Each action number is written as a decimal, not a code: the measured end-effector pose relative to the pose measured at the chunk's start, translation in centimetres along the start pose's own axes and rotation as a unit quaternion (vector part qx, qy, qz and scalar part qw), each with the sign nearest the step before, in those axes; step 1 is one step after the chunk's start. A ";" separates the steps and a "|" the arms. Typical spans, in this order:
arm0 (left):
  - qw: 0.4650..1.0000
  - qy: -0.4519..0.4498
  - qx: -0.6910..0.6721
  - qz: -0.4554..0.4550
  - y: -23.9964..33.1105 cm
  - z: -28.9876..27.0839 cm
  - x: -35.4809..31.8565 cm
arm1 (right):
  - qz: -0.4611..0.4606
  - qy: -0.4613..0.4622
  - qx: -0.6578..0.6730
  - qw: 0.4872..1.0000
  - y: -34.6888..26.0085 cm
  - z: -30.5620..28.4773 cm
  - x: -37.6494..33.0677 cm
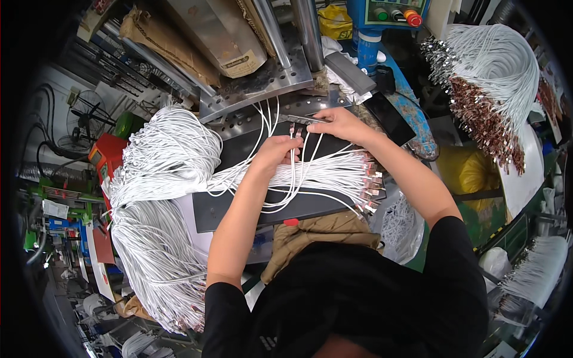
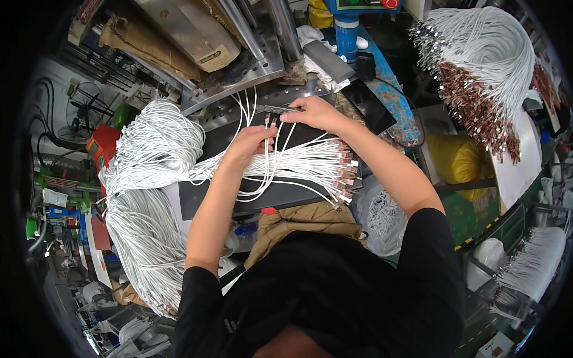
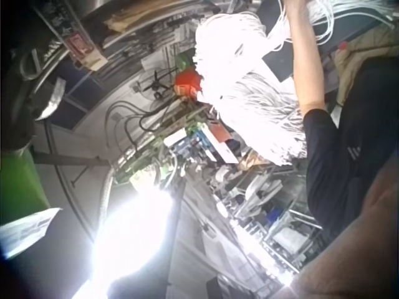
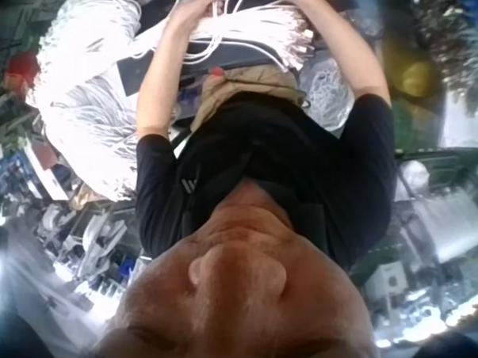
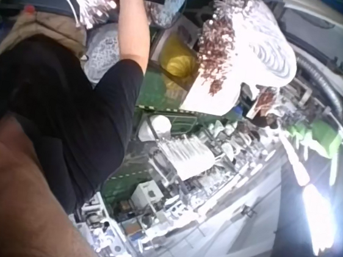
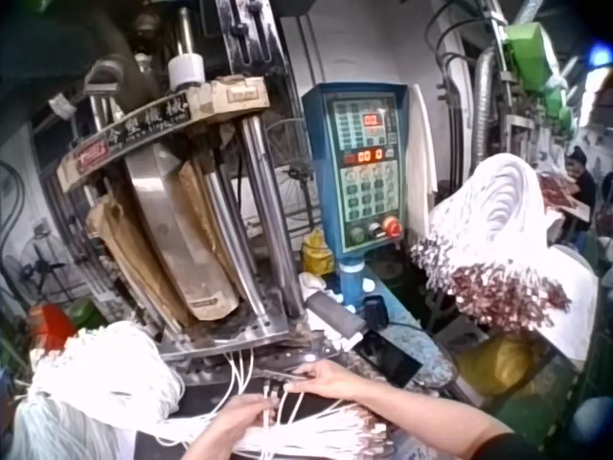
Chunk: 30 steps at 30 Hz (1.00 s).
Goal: Organizing and aligning multiple white wire harnesses into a specialized assembly fixture.
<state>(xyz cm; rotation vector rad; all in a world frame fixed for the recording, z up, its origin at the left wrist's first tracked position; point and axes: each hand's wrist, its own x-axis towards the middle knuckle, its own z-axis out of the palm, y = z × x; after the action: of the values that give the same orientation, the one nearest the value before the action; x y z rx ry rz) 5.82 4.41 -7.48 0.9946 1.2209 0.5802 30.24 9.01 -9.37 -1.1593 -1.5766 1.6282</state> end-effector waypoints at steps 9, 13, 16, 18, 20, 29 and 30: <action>0.999 0.027 0.012 0.014 0.1 1.2 -0.4 | -0.064 -0.011 -0.133 0.989 -0.4 0.8 -0.8; 0.995 0.085 -0.012 0.041 -0.3 -0.5 -0.4 | -0.048 -0.002 -0.122 0.991 0.6 0.4 -0.1; 0.997 0.068 0.013 0.028 -0.3 -1.7 -0.8 | -0.029 0.016 -0.115 0.993 0.8 0.2 0.3; 0.998 0.059 0.025 0.022 -0.2 -1.9 -0.7 | -0.045 -0.006 -0.121 0.992 0.9 -0.1 0.3; 0.997 0.037 0.055 0.028 -0.2 -1.8 -0.7 | -0.048 -0.018 -0.126 0.991 0.4 0.0 -0.1; 0.987 0.079 0.079 0.112 -1.8 -1.0 -1.5 | -0.025 -0.045 -0.160 0.986 -1.6 0.9 -1.5; 0.988 0.078 0.077 0.108 -1.8 -0.8 -1.8 | -0.032 -0.044 -0.167 0.984 -1.6 1.0 -1.5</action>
<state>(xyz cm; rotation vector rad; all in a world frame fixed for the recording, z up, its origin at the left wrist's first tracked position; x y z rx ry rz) 4.28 2.33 -8.21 1.2405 1.3201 0.7544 29.80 7.41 -7.63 -1.2007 -1.9799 1.4245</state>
